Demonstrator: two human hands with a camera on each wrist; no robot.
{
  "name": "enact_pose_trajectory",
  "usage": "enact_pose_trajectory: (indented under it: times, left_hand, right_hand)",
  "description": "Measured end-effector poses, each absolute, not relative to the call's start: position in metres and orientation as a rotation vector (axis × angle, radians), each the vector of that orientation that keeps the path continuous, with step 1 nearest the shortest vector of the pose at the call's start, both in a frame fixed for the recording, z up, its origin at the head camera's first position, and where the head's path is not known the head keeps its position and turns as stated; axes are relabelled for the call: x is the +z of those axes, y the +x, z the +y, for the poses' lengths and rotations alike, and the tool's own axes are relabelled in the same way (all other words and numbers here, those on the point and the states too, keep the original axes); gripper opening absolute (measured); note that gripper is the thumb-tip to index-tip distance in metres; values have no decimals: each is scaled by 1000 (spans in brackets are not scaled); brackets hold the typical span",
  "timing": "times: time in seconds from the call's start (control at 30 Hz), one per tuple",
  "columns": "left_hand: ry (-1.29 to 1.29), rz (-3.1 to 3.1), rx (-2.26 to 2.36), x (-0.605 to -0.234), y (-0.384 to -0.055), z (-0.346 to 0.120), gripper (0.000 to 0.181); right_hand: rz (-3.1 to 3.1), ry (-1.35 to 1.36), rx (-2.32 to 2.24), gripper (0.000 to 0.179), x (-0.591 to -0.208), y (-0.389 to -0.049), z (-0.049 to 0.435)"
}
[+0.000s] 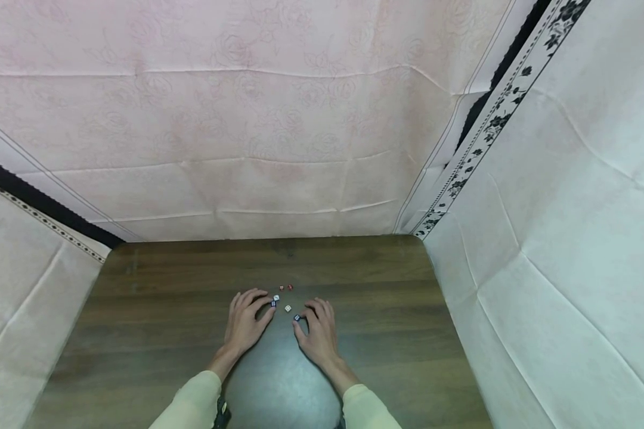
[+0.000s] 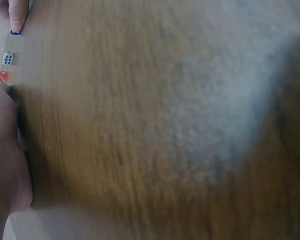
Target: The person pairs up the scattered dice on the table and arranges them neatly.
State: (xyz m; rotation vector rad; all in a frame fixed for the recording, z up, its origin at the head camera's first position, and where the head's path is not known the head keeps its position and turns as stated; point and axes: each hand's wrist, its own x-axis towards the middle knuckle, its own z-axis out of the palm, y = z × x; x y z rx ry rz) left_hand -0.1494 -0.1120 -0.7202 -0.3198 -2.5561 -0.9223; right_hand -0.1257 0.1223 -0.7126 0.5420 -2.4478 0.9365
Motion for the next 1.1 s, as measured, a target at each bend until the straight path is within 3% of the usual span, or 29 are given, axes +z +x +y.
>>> enact_pose_trajectory:
  times: [0.37, 1.1]
  left_hand:
    - [-316, -2566, -954, -720, -146, -112, 20]
    - [-298, -2657, -959, -717, -146, -115, 21]
  right_hand:
    - [-2421, 571, 945, 21, -712, -122, 125]
    - [-2544, 903, 930, 13, -708, -103, 122]
